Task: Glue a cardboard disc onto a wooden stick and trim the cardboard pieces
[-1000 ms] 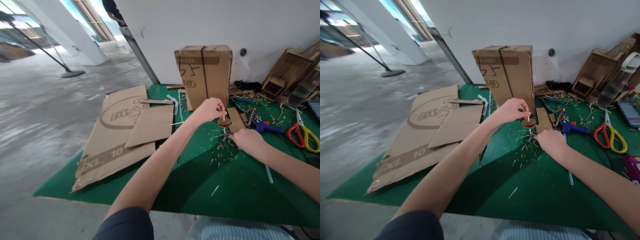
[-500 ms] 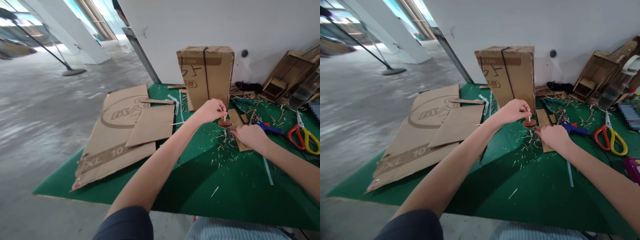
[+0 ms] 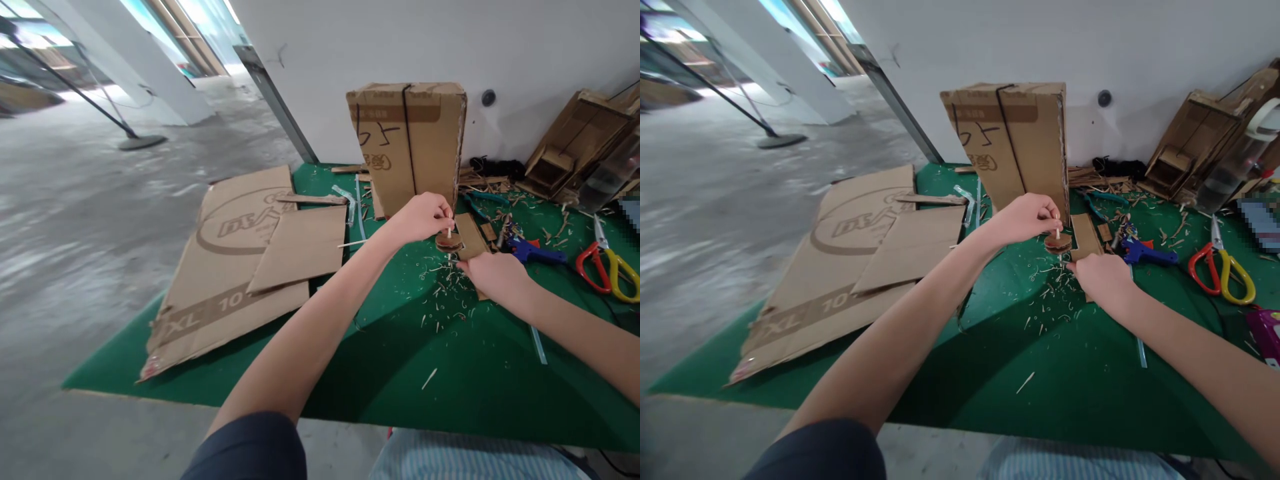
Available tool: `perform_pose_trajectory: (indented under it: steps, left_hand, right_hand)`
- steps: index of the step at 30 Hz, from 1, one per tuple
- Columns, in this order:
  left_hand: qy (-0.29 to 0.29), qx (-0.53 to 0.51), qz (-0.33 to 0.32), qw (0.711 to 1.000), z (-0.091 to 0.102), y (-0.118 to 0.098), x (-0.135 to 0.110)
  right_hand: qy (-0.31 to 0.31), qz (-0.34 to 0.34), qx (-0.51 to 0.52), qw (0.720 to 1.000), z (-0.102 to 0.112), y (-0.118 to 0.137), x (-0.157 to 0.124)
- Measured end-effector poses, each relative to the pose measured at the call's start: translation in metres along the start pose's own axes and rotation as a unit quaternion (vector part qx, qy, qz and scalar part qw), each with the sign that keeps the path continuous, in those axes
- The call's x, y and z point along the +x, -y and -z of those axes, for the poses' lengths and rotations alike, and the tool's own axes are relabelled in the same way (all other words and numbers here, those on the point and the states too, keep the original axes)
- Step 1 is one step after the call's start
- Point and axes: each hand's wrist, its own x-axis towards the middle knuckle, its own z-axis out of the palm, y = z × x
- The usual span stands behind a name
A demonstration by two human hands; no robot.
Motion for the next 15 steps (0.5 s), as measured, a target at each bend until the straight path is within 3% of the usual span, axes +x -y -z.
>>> perform_pose_trajectory:
  steps: [6, 11, 15]
  left_hand:
    - [-0.003, 0.016, -0.014, 1.0, 0.0, -0.002, -0.002]
    - [-0.004, 0.011, -0.017, 1.0, -0.001, 0.001, 0.0]
    - [-0.003, 0.009, -0.019, 1.0, -0.001, 0.001, 0.001]
  right_hand:
    - [0.029, 0.028, -0.008, 0.999, 0.004, 0.0, 0.001]
    - [-0.023, 0.041, -0.026, 0.999, 0.005, -0.007, 0.001]
    - [-0.048, 0.0, -0.024, 0.999, 0.007, -0.008, 0.0]
